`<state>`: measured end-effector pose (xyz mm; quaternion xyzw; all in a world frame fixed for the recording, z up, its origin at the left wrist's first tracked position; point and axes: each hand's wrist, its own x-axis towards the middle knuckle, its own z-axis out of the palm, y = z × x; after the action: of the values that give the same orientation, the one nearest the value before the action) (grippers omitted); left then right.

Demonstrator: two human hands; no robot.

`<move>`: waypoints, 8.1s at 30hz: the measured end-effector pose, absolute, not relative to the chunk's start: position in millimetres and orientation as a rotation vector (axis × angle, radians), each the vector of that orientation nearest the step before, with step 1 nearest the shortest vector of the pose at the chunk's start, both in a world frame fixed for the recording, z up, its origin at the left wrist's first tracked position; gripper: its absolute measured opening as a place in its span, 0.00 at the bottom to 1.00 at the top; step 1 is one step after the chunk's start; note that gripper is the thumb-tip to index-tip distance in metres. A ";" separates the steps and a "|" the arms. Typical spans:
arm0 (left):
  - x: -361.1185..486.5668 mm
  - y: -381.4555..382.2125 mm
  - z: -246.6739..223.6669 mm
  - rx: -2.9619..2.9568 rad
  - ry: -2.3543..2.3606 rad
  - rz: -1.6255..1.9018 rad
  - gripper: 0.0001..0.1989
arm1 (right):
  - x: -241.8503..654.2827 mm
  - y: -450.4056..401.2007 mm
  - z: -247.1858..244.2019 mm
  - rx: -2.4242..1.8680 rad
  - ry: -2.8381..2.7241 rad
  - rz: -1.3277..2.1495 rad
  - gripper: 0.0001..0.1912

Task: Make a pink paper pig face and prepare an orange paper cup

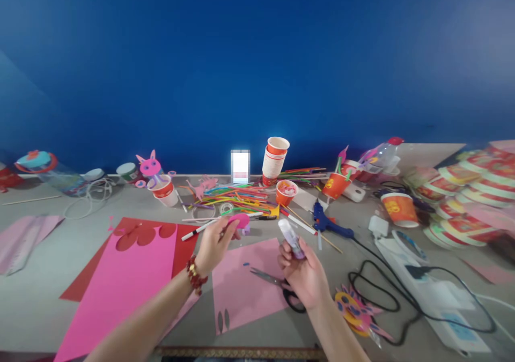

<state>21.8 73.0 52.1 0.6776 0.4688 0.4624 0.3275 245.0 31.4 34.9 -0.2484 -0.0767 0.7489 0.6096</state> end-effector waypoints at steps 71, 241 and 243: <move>43.8 47.3 44.6 1.133 0.978 1.240 0.18 | 289.0 79.0 -2.9 -1.640 -1.854 0.425 0.17; 20.0 11.1 56.6 2.123 0.711 1.382 0.17 | 224.9 0.1 63.5 -0.711 -1.341 1.120 0.06; 20.5 11.1 56.2 2.114 0.726 1.383 0.16 | 224.7 0.3 63.6 -0.717 -1.351 1.128 0.06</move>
<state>20.5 11.1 56.2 0.7780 0.2671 0.5089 0.2536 224.7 0.3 63.6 -0.3071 -0.5782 0.4830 0.5815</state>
